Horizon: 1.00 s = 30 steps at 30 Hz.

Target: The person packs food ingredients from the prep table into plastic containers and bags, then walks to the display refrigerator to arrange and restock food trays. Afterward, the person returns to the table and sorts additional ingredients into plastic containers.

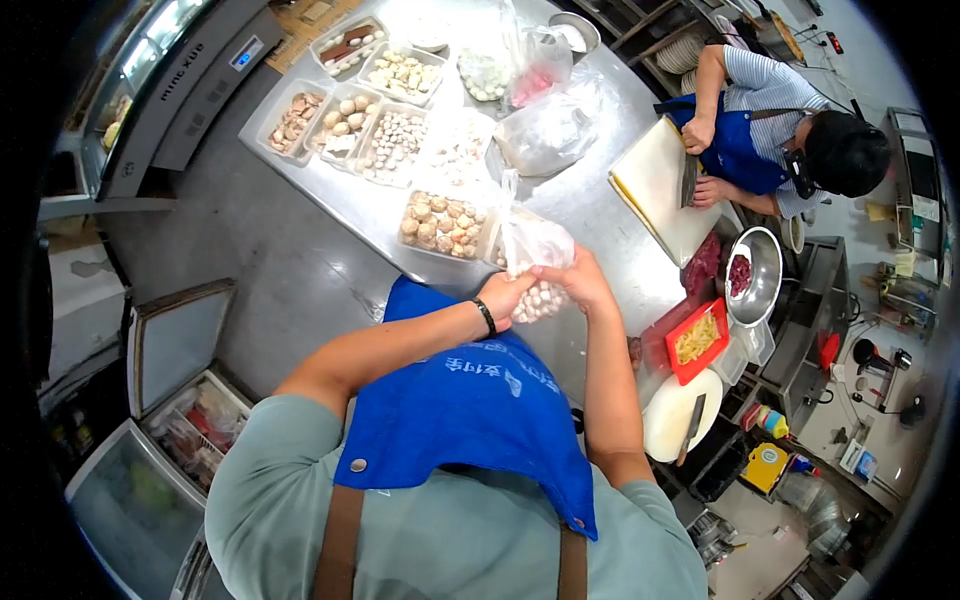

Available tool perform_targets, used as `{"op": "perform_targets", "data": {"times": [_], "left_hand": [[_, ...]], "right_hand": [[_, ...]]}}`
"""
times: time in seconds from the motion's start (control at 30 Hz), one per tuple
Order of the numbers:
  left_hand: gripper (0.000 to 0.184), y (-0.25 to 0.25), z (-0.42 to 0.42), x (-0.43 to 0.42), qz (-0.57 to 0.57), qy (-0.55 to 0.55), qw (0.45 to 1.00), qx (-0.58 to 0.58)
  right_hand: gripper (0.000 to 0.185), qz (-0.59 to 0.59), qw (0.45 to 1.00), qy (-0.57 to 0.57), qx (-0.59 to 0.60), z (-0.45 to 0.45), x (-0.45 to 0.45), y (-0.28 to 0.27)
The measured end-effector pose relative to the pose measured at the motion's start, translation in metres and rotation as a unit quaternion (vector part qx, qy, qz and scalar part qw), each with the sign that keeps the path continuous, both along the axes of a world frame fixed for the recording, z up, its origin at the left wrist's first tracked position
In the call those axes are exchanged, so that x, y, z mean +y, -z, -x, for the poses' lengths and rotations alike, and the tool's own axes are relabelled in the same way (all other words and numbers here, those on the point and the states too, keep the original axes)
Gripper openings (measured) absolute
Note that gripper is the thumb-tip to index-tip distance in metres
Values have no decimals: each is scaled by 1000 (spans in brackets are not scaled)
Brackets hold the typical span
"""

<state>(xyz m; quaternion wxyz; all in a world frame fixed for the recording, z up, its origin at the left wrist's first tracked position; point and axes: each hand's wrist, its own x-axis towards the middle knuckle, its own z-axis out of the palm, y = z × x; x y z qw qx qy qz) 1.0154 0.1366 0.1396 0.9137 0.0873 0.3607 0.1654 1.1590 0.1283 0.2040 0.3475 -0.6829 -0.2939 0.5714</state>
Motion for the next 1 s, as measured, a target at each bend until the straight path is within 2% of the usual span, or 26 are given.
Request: {"op": "perform_targets", "data": {"times": [0.13,0.2,0.27,0.3,0.5,0.63,0.73,0.8,0.9,1.0], "left_hand": [[39,17,-6,-3,4,-24,1000,9],[43,14,-8,-3,52,-35,998,-24],[45,0,-7,-2,77,-28,994,-71],[47,-9,-6,-1,101,-24,988,-116],[52,-27,-7,-6,60,14,991,-117],[53,-28,-8,-9,60,7,989,-137],[53,-36,-6,-5,93,-11,988,-125],[53,-23,-8,-9,86,-51,992,-73],[49,-7,-10,-14,89,-55,991,-86],[40,-2,-10,-16,71,-21,996,-58]], "right_hand": [[35,10,1000,12,-18,-2,-1,8],[26,9,998,41,-49,-5,-1,14],[25,10,995,45,-93,-8,-2,12],[27,11,990,47,-135,-9,-2,11],[46,-8,980,32,-197,-22,-10,3],[51,-15,976,17,-217,-20,-6,-6],[56,2,970,28,-242,-26,-3,4],[60,29,951,42,-306,-26,0,5],[55,97,931,-25,-351,-16,7,-15],[50,85,918,-53,-383,-13,10,-18]]}}
